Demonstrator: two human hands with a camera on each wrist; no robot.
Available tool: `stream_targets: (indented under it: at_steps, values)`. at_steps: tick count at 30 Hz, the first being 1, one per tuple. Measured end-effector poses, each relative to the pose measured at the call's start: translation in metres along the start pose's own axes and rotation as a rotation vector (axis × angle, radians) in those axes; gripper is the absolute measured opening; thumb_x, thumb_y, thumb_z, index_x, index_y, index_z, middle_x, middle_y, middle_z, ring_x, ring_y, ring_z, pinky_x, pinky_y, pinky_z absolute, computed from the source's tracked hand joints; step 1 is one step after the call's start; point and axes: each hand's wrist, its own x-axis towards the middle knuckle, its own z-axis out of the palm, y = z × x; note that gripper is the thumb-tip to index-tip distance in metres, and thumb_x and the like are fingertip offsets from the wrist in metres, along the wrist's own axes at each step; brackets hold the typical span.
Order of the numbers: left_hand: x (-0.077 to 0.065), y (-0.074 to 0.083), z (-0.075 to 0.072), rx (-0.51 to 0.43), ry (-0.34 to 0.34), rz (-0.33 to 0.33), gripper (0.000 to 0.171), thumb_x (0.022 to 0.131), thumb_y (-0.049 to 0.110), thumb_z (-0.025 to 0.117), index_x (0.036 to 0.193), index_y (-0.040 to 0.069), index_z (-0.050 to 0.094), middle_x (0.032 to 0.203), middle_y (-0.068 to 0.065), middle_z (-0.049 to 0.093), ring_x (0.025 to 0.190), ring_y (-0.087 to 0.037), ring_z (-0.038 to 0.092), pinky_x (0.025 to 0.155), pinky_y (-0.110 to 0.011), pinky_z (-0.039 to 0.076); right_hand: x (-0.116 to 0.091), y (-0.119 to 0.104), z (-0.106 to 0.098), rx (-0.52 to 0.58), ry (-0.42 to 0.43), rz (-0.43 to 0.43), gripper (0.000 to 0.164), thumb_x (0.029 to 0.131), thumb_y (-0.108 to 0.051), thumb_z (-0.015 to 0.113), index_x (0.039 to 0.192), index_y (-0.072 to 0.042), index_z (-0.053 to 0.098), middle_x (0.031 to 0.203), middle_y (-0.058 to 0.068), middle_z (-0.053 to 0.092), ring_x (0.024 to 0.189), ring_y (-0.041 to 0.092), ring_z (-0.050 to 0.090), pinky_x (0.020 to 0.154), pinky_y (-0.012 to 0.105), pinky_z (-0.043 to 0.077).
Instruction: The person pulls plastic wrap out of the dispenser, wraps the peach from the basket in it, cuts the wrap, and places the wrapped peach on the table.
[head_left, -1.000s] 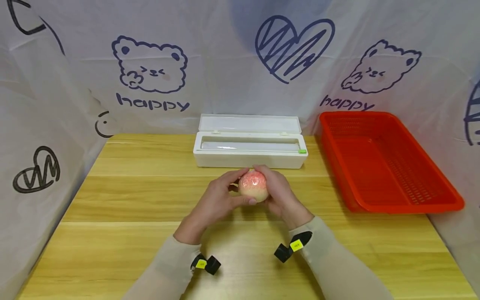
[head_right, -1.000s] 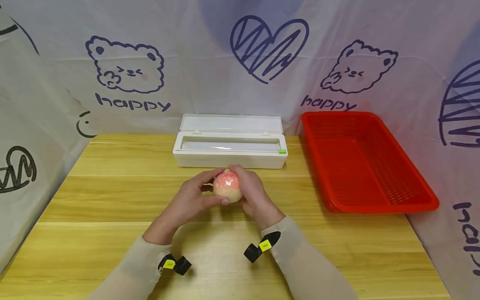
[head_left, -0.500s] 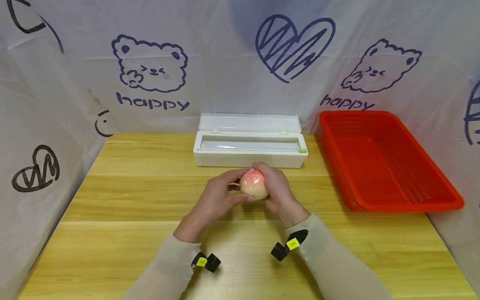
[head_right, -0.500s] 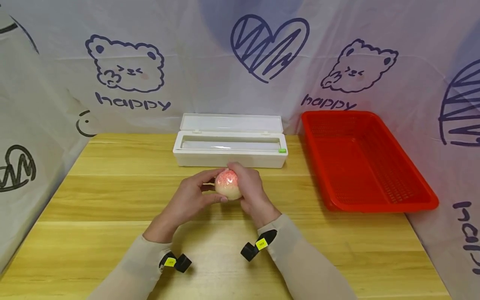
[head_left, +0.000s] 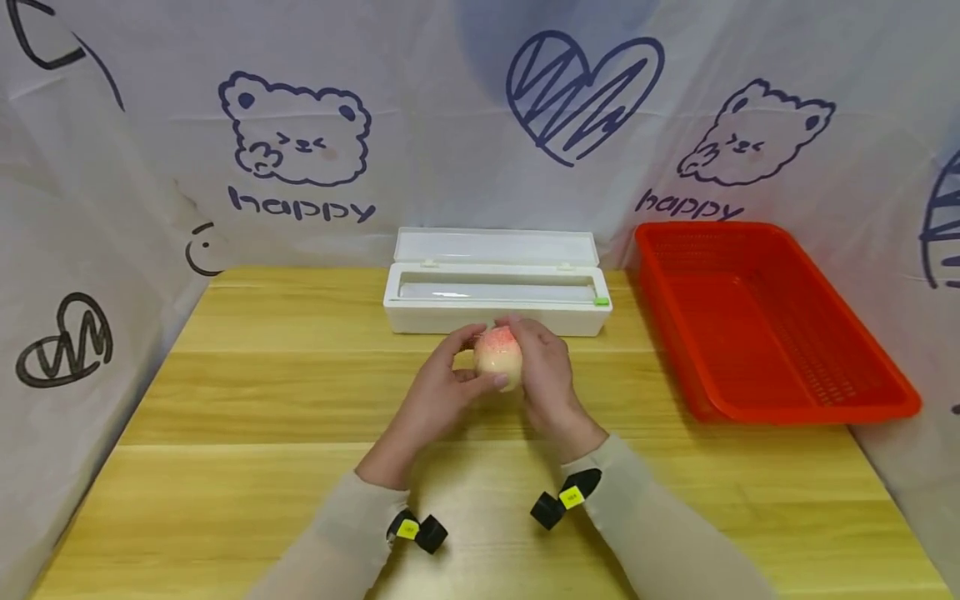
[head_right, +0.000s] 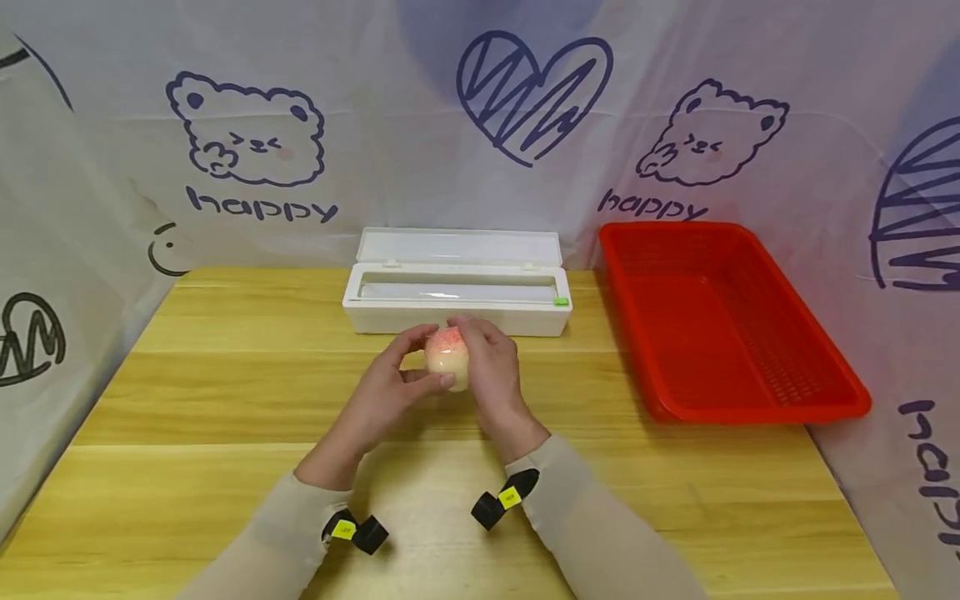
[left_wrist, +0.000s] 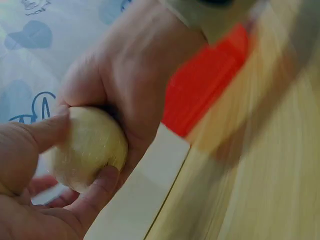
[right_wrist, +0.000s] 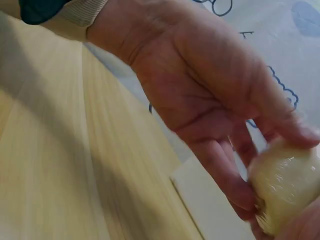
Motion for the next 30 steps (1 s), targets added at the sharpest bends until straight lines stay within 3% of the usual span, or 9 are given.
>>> stream_targets:
  at_steps: [2,4,7,12,16,19,22,26,30]
  values:
    - [0.001,0.001,0.000,-0.184,-0.034,-0.062,0.064,0.088,0.043,0.067,0.140,0.015,0.040,0.132,-0.012,0.049,0.095,-0.030,0.066,0.085,-0.041,0.056,-0.004,-0.004,0.007,-0.055,0.075,-0.057,0.036,0.096,-0.034,0.057,0.109,-0.002,0.068,0.114,0.013,0.065,0.100,0.018,0.060,0.076,0.024,0.053]
    - [0.002,0.004,0.001,-0.346,-0.060,-0.131,0.062,0.093,0.052,0.055,0.137,0.010,0.042,0.128,-0.017,0.052,0.093,-0.032,0.067,0.082,-0.040,0.057,-0.006,-0.006,0.011,-0.119,0.096,-0.113,0.030,0.095,-0.032,0.058,0.104,-0.006,0.071,0.109,0.010,0.068,0.097,0.017,0.061,0.077,0.028,0.053]
    - [0.005,0.008,0.006,-0.459,-0.057,-0.233,0.067,0.096,0.063,0.038,0.126,0.004,0.051,0.109,-0.018,0.061,0.079,-0.027,0.068,0.069,-0.033,0.059,-0.009,-0.007,0.015,-0.235,0.060,-0.170,0.032,0.095,-0.037,0.057,0.103,-0.011,0.073,0.107,0.006,0.070,0.098,0.016,0.061,0.084,0.035,0.051]
    - [0.007,0.011,0.022,-0.415,0.103,-0.285,0.061,0.100,0.055,0.032,0.100,0.002,0.062,0.063,-0.008,0.062,0.049,-0.016,0.057,0.042,-0.024,0.047,-0.009,0.000,0.014,-0.252,0.034,-0.229,0.033,0.096,-0.039,0.054,0.099,-0.013,0.075,0.104,0.007,0.072,0.099,0.016,0.061,0.087,0.038,0.049]
    - [0.008,0.012,0.030,-0.325,0.230,-0.245,0.056,0.099,0.051,0.032,0.083,0.006,0.061,0.051,-0.005,0.056,0.040,-0.015,0.050,0.035,-0.025,0.039,-0.010,0.003,0.017,-0.218,0.109,-0.252,0.027,0.095,-0.029,0.054,0.089,-0.013,0.075,0.091,0.009,0.073,0.085,0.020,0.063,0.072,0.035,0.053]
    - [0.008,0.012,0.033,-0.305,0.265,-0.221,0.053,0.099,0.047,0.032,0.078,0.007,0.060,0.048,-0.006,0.054,0.037,-0.015,0.047,0.033,-0.025,0.035,-0.011,0.004,0.019,-0.233,0.171,-0.259,0.024,0.092,-0.024,0.054,0.082,-0.017,0.075,0.083,0.007,0.072,0.077,0.020,0.063,0.060,0.033,0.052]
    - [0.008,0.011,0.033,-0.318,0.247,-0.212,0.054,0.100,0.046,0.031,0.078,0.006,0.060,0.048,-0.005,0.054,0.038,-0.015,0.048,0.033,-0.025,0.036,-0.011,0.003,0.019,-0.247,0.183,-0.265,0.024,0.091,-0.023,0.053,0.081,-0.017,0.074,0.082,0.006,0.072,0.076,0.019,0.063,0.060,0.032,0.052]
    - [0.007,0.009,0.025,-0.250,0.132,-0.215,0.068,0.100,0.059,0.026,0.087,0.004,0.064,0.056,-0.011,0.061,0.043,-0.020,0.056,0.040,-0.031,0.048,-0.011,-0.001,0.014,-0.236,0.142,-0.251,0.026,0.092,-0.024,0.053,0.085,-0.013,0.075,0.088,0.008,0.073,0.084,0.018,0.063,0.069,0.031,0.051]
    - [0.007,0.009,0.012,-0.099,0.022,-0.104,0.068,0.098,0.064,0.029,0.116,0.008,0.064,0.097,-0.014,0.068,0.073,-0.026,0.067,0.067,-0.045,0.058,-0.006,-0.003,0.004,-0.239,0.066,-0.231,0.033,0.098,-0.029,0.048,0.095,-0.009,0.074,0.099,0.010,0.072,0.094,0.016,0.062,0.078,0.029,0.051]
